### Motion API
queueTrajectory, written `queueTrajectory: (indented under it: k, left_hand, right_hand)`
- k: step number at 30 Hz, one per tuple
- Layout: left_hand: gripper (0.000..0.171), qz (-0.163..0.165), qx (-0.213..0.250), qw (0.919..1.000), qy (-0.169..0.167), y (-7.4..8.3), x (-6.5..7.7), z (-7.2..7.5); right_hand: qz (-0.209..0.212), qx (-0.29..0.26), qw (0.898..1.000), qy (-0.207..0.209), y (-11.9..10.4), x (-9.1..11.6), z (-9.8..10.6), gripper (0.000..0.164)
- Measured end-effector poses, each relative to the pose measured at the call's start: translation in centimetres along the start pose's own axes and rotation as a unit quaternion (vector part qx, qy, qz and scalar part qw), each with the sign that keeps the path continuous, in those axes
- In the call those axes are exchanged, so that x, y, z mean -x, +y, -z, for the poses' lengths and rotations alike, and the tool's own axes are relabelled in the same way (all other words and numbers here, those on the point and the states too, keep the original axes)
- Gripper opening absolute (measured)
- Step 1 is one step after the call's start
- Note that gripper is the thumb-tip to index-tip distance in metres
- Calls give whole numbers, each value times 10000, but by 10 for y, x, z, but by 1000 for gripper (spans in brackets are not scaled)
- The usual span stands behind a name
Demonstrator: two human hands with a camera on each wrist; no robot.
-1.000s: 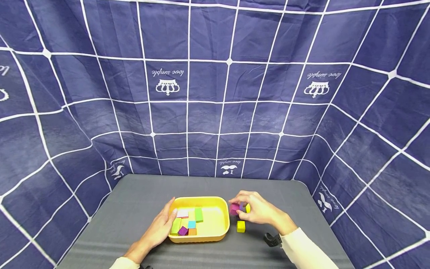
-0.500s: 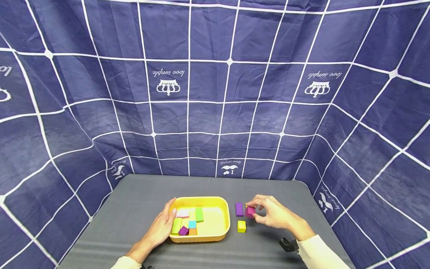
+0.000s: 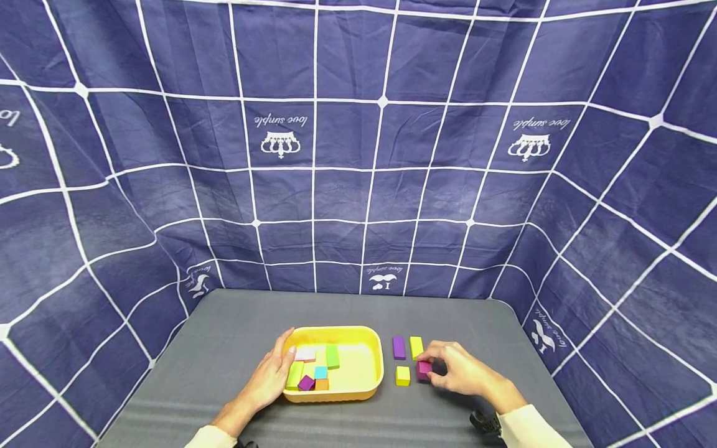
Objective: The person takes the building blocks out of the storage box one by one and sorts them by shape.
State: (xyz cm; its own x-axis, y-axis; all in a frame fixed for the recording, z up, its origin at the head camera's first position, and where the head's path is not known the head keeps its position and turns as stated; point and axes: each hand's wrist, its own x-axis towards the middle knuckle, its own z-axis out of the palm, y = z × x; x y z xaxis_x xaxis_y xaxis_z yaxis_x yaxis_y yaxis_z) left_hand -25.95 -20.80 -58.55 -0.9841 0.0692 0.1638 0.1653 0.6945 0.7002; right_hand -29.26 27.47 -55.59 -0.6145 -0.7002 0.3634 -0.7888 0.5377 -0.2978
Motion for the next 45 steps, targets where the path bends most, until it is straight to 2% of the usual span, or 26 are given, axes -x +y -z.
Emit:
queueTrajectory:
  k: [6,13,21,26,32,37,41,45]
  left_hand:
    - [58,61,-151,9998,-76,0,0,0]
    - [59,85,-162,9997,-136,1,0,1]
    - [60,94,-152,9997,-150,1,0,2]
    - [59,25,-146,9998,-150,2,-1,3]
    - [59,15,-129,9998,-153,0,-1,3]
    - [59,-26,-182,9997,-143,-1,-2,2]
    - [59,-25,-162,9998,-146,1,-2,3]
    - [59,1,-125,9997,-188,4,0,5]
  right_hand:
    - [-129,5,9998,-154,2,5,-11,36]
    - [-283,-33,9993,-225,2,8,-15,37]
    - [-85,15,10000,-42,4,7,-17,35]
    - [-25,34,9997,254,2,4,-16,32]
    - [0,85,9983,577,-4,-4,-14,27]
    - [-37,217,9968,763,-12,-15,-11,29]
    - [-21,345,9962,802,-20,-24,-12,30]
    - [129,232,9964,801,-26,-37,-14,30]
